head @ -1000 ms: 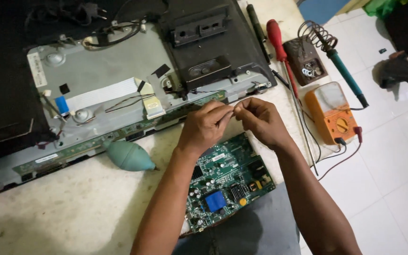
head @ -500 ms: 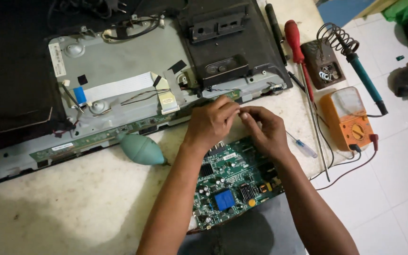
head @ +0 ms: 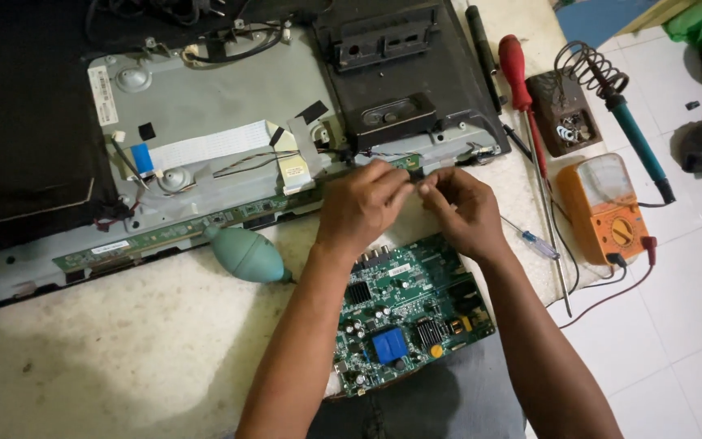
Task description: Removing a circuit board from the bottom of a television panel by unscrewing it and disconnecting ribbon cables.
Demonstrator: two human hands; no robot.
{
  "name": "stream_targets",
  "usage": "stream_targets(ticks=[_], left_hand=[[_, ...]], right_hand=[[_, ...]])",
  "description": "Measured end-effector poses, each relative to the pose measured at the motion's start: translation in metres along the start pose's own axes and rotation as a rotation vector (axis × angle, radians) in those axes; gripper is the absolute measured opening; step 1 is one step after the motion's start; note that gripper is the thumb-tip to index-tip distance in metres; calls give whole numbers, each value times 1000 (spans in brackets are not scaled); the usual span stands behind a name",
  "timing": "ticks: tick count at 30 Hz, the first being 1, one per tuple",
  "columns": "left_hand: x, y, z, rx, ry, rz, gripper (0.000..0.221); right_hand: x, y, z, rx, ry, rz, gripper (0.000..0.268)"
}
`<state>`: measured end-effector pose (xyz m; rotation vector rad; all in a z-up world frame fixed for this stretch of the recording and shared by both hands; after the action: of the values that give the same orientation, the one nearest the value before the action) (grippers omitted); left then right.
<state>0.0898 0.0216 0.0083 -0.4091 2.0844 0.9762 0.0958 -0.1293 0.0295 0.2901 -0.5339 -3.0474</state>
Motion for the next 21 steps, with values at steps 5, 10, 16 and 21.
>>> stream_targets(ticks=[5, 10, 16, 21], left_hand=[[-5, 15, 12, -152, 88, -46, 14], [-11, 22, 9, -168, 88, -37, 13], [-8, 19, 10, -142, 109, -27, 10], [-7, 14, 10, -137, 104, -36, 12]], right_hand=[[-12, -6, 13, 353, 413, -232, 8], [-9, -20, 22, 569, 585, -269, 12], [-7, -22, 25, 689, 560, -320, 10], [-18, -14, 12, 593, 398, -326, 9]])
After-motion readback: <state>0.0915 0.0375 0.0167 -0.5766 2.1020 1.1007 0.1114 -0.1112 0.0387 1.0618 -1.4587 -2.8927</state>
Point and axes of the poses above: each hand's wrist, its own x-axis away from the middle knuckle, its own y-axis out of the back of the hand, z = x × y, the point moved 9 cm from there along -x, towards the middle knuckle, and after that the axes turned 10 degrees about -z, right-handed, at the moved point
